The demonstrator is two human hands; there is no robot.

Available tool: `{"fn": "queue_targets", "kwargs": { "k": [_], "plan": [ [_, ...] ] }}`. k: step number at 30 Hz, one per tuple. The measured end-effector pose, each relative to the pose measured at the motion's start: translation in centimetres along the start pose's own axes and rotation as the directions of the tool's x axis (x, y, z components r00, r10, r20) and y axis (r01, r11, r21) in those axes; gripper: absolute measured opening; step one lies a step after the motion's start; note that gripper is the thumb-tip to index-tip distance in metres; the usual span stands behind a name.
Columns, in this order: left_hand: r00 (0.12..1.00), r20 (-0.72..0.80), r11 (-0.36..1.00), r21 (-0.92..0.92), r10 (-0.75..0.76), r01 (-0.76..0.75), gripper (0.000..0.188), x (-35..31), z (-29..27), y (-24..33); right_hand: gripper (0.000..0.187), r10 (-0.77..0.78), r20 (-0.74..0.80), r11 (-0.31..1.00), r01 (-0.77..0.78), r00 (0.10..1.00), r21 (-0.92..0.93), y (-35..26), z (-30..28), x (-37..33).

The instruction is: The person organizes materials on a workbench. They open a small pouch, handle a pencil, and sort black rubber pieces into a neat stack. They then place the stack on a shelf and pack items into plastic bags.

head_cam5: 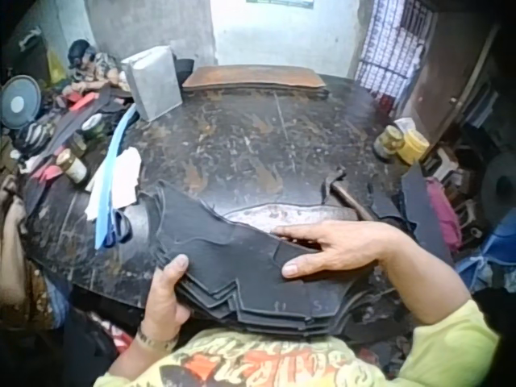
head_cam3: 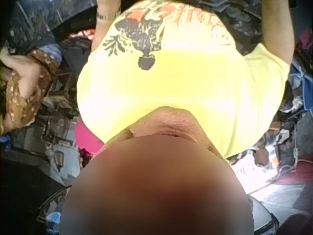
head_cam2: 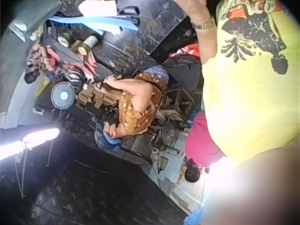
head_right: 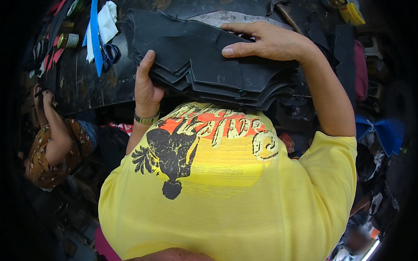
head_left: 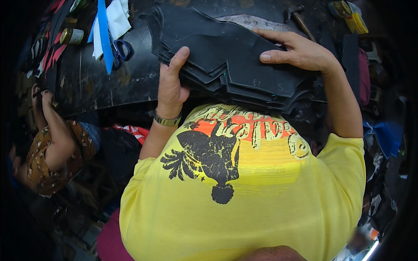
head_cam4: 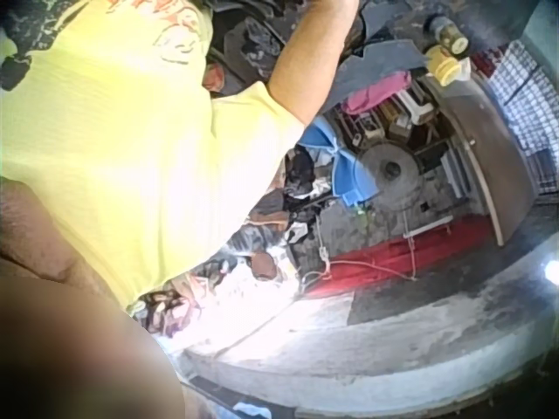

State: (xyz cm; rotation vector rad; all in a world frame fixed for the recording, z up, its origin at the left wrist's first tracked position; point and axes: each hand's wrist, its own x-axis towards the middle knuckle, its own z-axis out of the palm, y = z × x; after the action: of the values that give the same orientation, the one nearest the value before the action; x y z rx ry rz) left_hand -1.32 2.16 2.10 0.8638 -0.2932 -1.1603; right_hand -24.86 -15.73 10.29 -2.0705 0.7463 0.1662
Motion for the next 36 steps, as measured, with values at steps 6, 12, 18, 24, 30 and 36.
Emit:
{"fn": "queue_targets", "kwargs": {
  "k": [6,12,18,24,30,36],
  "plan": [
    [0.999,0.053,1.000,0.013,-0.012,0.011,0.045,-0.6,0.4,0.1,0.098,0.000,0.025,0.997,0.002,1.000,-0.071,0.0,-0.2,-0.4],
    [0.999,0.045,1.000,-0.007,0.026,-0.026,0.052,-1.7,0.5,-0.2,0.116,-0.075,0.044,0.991,0.079,0.996,-0.111,0.4,0.2,0.2],
    [0.981,0.143,0.990,0.040,0.128,-0.135,0.056,-2.9,-0.5,-1.1,0.124,-0.029,0.107,0.950,-0.006,0.994,0.311,-0.7,2.2,-1.5],
    [0.985,0.131,0.981,0.174,-0.113,0.089,0.047,-3.6,-1.3,-0.6,0.122,0.108,0.240,0.957,-0.166,0.965,0.236,-1.7,3.2,-3.1],
    [0.987,0.152,0.892,0.439,0.043,-0.106,0.044,-4.1,-0.9,-0.6,0.124,0.070,0.273,0.964,-0.136,0.959,0.230,-3.3,3.9,-4.1],
    [0.943,0.291,0.966,0.149,0.161,-0.211,0.050,-3.7,-1.1,-1.2,0.108,-0.059,-0.074,0.988,0.047,0.996,-0.145,-6.7,2.4,-6.1]
  ]
}}
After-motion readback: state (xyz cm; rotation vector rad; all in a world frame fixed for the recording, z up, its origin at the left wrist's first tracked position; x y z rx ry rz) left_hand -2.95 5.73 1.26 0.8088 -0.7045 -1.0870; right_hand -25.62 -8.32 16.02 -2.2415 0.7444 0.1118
